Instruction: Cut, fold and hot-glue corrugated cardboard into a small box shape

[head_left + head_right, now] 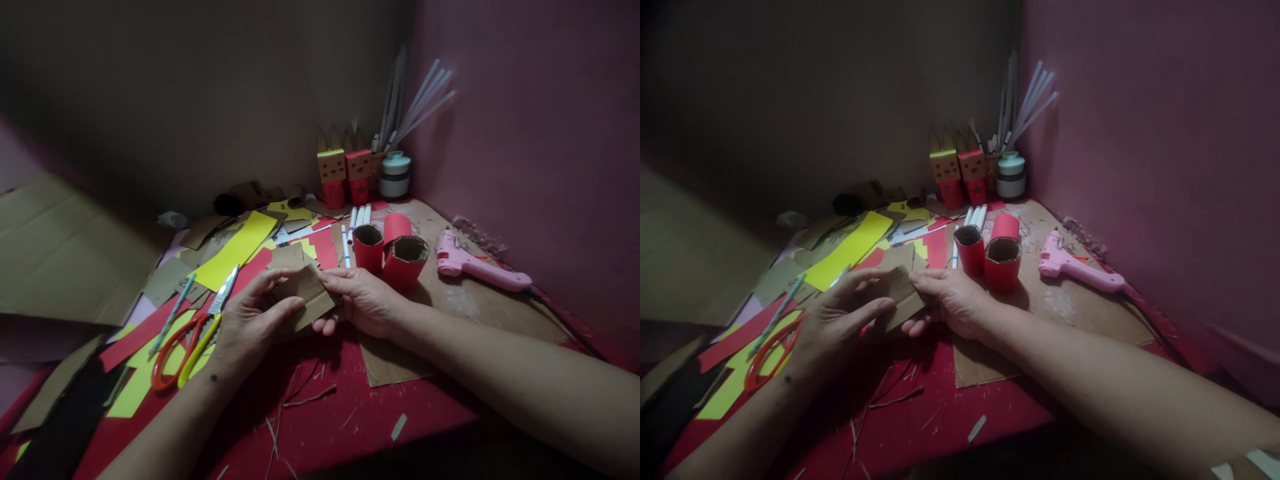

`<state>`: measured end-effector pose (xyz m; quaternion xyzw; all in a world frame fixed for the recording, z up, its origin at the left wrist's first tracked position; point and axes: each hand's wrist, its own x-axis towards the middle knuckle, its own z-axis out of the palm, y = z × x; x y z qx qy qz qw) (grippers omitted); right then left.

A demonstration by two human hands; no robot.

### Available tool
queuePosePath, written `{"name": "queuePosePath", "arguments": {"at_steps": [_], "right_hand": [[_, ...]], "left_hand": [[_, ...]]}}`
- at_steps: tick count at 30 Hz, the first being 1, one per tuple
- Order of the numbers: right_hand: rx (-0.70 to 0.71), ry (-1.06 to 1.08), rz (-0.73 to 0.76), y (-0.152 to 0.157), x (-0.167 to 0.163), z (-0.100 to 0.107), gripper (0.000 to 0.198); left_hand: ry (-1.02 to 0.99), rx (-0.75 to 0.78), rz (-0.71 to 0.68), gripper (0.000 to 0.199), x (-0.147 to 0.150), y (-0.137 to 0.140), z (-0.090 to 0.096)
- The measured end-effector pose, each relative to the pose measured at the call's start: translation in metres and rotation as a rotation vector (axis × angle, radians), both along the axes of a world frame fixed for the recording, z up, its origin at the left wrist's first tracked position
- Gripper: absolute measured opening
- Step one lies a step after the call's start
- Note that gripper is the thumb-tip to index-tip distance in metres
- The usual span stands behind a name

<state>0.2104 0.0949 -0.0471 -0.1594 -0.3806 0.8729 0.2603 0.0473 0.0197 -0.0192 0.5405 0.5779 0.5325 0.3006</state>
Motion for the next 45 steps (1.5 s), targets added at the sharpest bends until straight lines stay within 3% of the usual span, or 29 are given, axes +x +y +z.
{"name": "queuePosePath", "arguments": {"at_steps": [8, 15, 19, 27, 31, 34, 37, 40, 45], "right_hand": [[0.011, -0.023, 0.046, 0.002, 0.002, -0.003, 0.023], [0.017, -0.049, 0.058, 0.004, 0.002, -0.003, 0.026], [0.040, -0.040, 0.059, 0.004, 0.002, -0.003, 0.025], [0.151, -0.107, -0.004, -0.002, 0.000, 0.001, 0.017], [0.164, -0.154, -0.075, -0.005, 0.000, 0.008, 0.036], [0.192, -0.135, -0.099, -0.004, 0.001, 0.008, 0.054], [0.198, -0.072, -0.105, -0.002, 0.003, 0.004, 0.058], [0.212, 0.002, -0.023, -0.002, 0.004, 0.001, 0.062], [0.247, 0.028, 0.154, -0.006, 0.005, 0.001, 0.090]], "left_hand": [[-0.024, 0.033, -0.124, 0.029, 0.001, 0.001, -0.001], [0.023, 0.041, -0.056, 0.030, 0.002, -0.001, -0.005], [-0.043, -0.094, -0.012, 0.022, 0.002, -0.001, -0.004], [-0.318, -0.278, -0.106, 0.027, -0.001, 0.000, -0.001], [-0.456, -0.323, -0.167, 0.024, -0.007, 0.004, -0.004], [-0.562, -0.307, -0.190, 0.033, -0.013, 0.008, -0.004], [-0.602, -0.277, -0.186, 0.039, -0.017, 0.009, 0.001], [-0.647, -0.198, -0.190, 0.034, -0.018, 0.008, 0.005], [-0.712, -0.148, -0.305, 0.018, -0.021, 0.011, 0.001]]}}
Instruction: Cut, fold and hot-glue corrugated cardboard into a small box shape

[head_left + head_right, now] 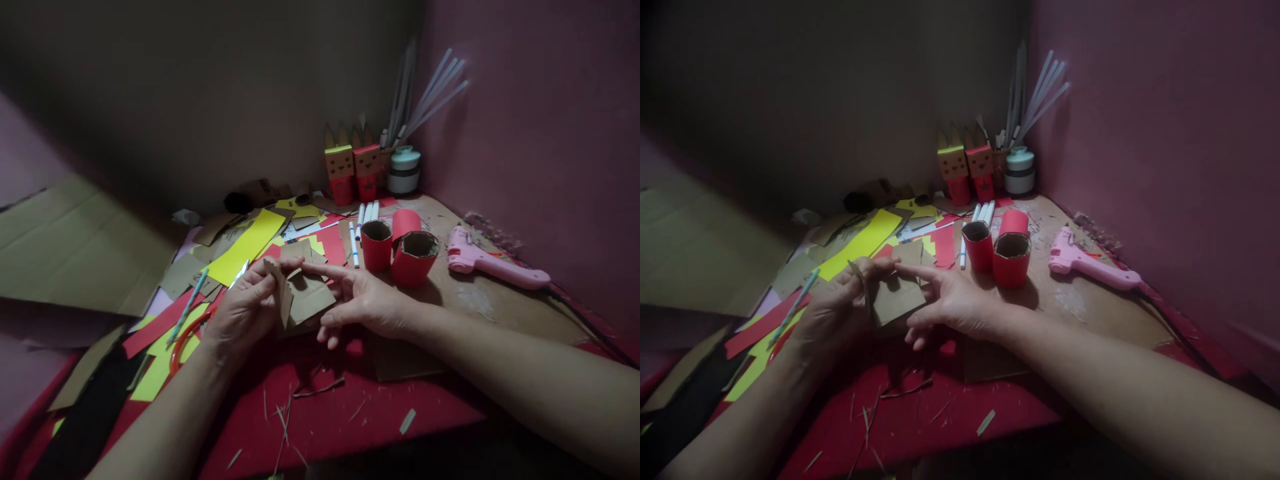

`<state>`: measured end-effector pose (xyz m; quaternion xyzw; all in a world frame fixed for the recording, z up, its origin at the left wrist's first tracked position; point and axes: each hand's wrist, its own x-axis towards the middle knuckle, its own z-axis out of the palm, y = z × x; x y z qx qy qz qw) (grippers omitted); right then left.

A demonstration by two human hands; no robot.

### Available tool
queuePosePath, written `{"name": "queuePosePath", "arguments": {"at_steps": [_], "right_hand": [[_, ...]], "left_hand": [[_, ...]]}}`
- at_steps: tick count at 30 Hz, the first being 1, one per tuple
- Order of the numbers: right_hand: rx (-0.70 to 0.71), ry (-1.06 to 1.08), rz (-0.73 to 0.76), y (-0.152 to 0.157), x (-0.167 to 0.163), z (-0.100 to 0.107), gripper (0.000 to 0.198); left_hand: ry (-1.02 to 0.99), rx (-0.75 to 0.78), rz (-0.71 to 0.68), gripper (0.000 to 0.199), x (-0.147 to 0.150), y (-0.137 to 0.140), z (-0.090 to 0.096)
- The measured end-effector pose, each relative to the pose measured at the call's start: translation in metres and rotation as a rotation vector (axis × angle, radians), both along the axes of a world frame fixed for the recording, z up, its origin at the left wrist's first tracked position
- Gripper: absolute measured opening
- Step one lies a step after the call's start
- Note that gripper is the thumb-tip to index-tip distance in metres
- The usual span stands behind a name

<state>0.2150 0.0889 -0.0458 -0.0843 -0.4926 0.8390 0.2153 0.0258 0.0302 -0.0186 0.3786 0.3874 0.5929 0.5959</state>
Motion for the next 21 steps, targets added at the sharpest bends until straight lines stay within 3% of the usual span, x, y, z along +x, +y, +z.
{"name": "queuePosePath", "arguments": {"at_steps": [8, 13, 17, 21], "right_hand": [[0.246, -0.058, -0.180, -0.002, -0.004, -0.006, 0.078], [0.358, -0.050, -0.181, -0.002, -0.005, -0.004, 0.078], [0.330, -0.078, -0.149, -0.002, -0.003, -0.001, 0.073], [0.145, -0.061, -0.024, 0.001, 0.000, 0.000, 0.063]], "left_hand": [[0.067, 0.061, -0.085, 0.017, -0.003, -0.002, -0.001], [0.095, 0.090, -0.159, 0.014, -0.002, -0.004, 0.003], [0.093, 0.086, -0.228, 0.016, -0.007, -0.003, 0.002], [0.114, 0.064, -0.154, 0.015, -0.016, -0.002, 0.000]]}}
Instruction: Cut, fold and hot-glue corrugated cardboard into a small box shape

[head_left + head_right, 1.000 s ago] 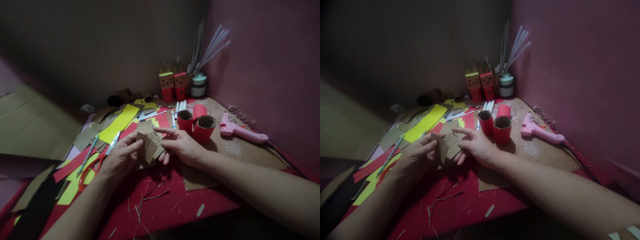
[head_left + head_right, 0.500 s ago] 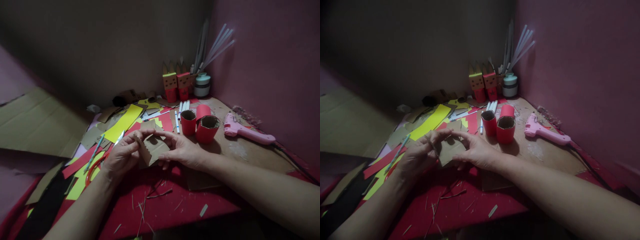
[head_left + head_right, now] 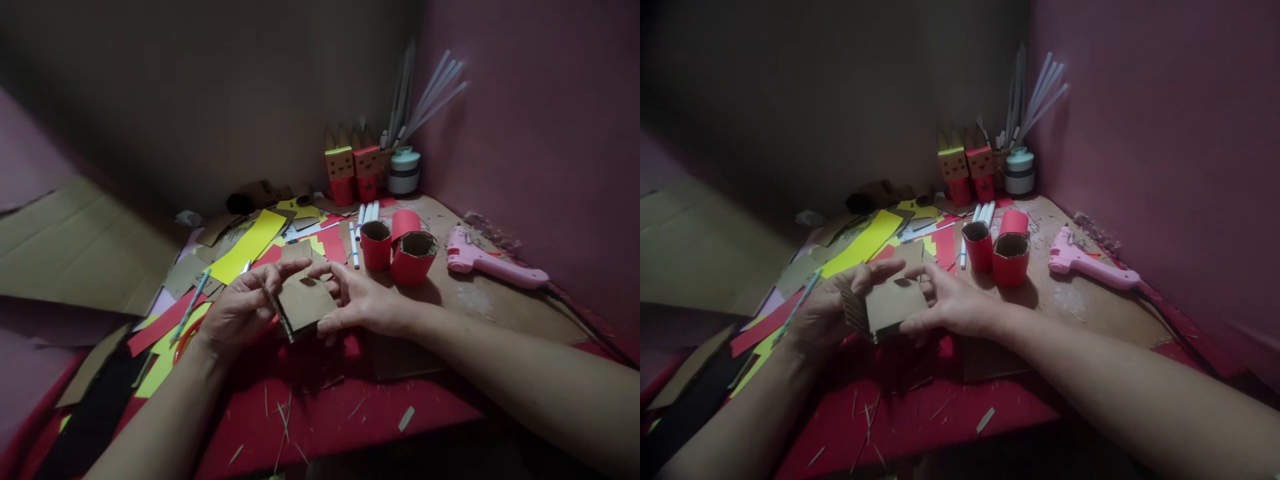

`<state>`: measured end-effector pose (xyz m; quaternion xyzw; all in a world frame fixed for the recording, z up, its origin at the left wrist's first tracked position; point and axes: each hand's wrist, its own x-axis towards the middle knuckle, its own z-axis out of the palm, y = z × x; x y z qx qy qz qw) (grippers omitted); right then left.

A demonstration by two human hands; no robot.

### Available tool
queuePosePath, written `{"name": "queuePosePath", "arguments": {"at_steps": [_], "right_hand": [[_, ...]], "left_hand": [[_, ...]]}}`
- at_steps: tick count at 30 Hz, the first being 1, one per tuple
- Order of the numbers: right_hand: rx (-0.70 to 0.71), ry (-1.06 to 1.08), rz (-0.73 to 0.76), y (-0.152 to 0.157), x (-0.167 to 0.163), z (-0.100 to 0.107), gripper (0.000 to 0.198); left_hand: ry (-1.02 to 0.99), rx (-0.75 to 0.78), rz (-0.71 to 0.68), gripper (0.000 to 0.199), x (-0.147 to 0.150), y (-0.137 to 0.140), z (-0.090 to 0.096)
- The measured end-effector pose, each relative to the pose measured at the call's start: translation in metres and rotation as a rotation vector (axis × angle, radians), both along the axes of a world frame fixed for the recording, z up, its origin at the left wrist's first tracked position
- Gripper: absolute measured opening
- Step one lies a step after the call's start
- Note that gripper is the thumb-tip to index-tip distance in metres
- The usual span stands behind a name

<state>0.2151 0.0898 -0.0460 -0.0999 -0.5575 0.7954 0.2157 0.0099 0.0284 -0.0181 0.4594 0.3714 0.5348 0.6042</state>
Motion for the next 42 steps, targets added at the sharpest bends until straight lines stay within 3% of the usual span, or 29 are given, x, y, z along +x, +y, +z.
{"name": "queuePosePath", "arguments": {"at_steps": [6, 10, 16, 21, 26, 30, 33, 42], "right_hand": [[-0.197, 0.207, 0.049, 0.005, 0.000, 0.000, 0.056], [-0.235, 0.234, 0.014, 0.003, 0.000, 0.000, 0.049], [-0.169, 0.170, -0.018, -0.003, 0.000, -0.003, 0.044], [-0.097, 0.115, -0.111, -0.006, -0.001, -0.005, 0.062], [0.108, -0.011, -0.241, -0.005, -0.003, -0.003, 0.027], [-0.043, -0.027, -0.333, -0.003, -0.006, -0.002, 0.016], [-0.179, 0.025, -0.302, -0.002, -0.007, -0.004, 0.019], [-0.179, 0.042, -0.287, 0.000, -0.005, -0.008, 0.023]], "left_hand": [[-0.005, -0.013, 0.098, 0.020, 0.002, 0.002, 0.005], [0.105, -0.120, 0.120, 0.026, 0.009, 0.001, 0.007], [0.242, -0.189, 0.056, 0.022, 0.018, -0.002, -0.001], [0.288, -0.144, 0.139, 0.026, 0.027, -0.003, 0.002], [0.309, -0.142, 0.154, 0.032, 0.029, -0.002, -0.001], [0.264, -0.174, 0.145, 0.046, 0.028, -0.003, -0.005], [0.269, -0.176, 0.160, 0.041, 0.029, -0.004, -0.003], [0.295, -0.108, 0.148, 0.034, 0.032, -0.005, 0.000]]}}
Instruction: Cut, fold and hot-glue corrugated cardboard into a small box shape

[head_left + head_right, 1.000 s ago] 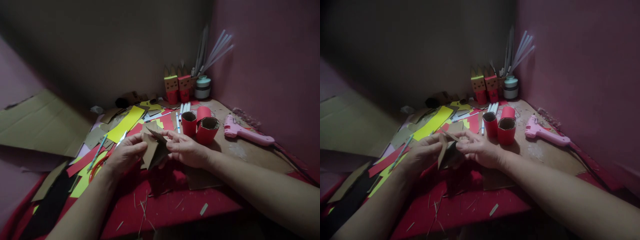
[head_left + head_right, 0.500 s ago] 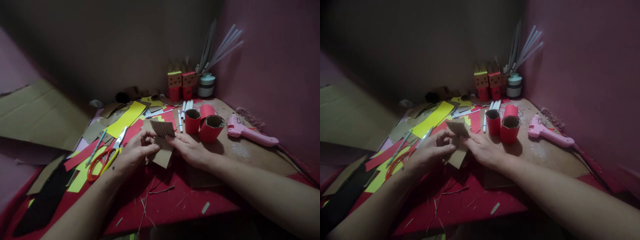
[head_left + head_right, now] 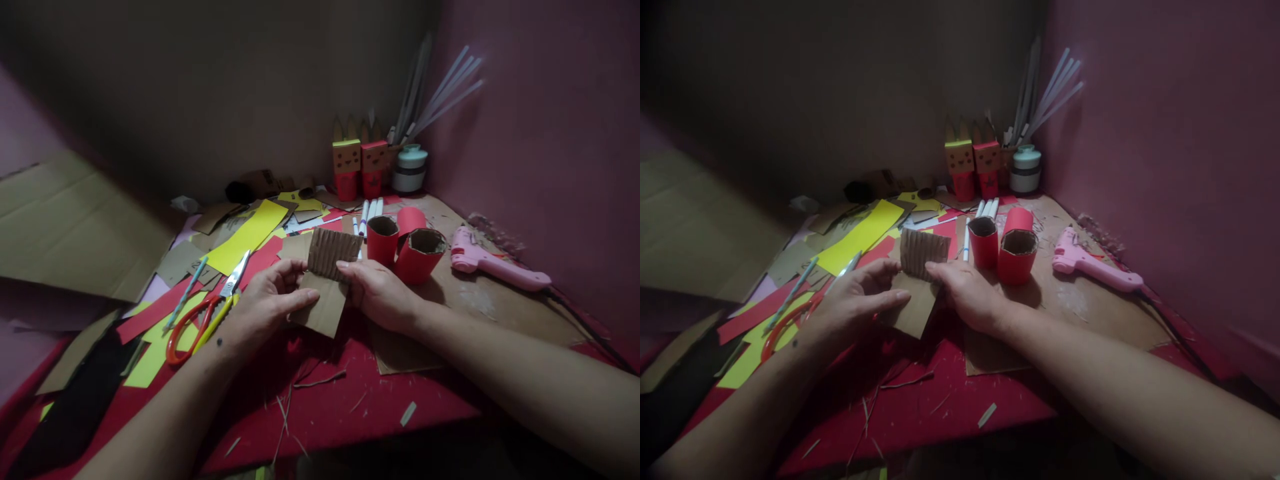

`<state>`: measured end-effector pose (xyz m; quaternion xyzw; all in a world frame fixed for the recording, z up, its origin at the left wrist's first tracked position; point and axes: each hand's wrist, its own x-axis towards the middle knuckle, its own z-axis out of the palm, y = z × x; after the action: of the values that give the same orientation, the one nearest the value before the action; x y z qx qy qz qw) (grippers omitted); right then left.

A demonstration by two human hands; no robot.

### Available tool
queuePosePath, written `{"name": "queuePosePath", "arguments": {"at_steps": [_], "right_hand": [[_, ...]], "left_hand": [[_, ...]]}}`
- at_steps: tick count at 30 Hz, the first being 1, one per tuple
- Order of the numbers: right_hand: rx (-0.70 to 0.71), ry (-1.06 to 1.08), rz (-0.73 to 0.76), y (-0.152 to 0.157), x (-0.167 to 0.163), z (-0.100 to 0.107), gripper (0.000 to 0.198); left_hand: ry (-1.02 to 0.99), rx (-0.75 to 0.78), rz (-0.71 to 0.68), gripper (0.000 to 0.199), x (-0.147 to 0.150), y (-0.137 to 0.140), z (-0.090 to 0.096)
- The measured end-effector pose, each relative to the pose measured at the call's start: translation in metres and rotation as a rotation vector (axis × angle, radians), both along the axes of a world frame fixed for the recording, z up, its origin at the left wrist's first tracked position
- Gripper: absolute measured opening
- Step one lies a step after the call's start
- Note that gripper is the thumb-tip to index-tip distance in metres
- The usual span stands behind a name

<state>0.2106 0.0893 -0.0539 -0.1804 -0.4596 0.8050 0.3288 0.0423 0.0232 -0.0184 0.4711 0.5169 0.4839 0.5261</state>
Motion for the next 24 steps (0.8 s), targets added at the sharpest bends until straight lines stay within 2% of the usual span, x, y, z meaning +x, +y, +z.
{"name": "queuePosePath", "arguments": {"at_steps": [4, 7, 16, 24], "right_hand": [[-0.022, 0.076, 0.012, -0.002, -0.004, 0.003, 0.018], [0.009, 0.102, 0.024, -0.004, -0.006, 0.004, 0.026], [0.007, 0.060, -0.030, -0.005, -0.005, 0.008, 0.025], [-0.037, -0.059, -0.085, -0.004, -0.001, 0.011, 0.026]], "left_hand": [[0.009, 0.003, -0.014, 0.034, -0.001, 0.001, -0.001], [-0.004, -0.001, -0.001, 0.033, -0.002, 0.002, -0.002], [-0.079, -0.016, 0.030, 0.037, 0.004, -0.002, -0.003], [-0.061, 0.027, 0.135, 0.024, 0.005, -0.002, -0.002]]}}
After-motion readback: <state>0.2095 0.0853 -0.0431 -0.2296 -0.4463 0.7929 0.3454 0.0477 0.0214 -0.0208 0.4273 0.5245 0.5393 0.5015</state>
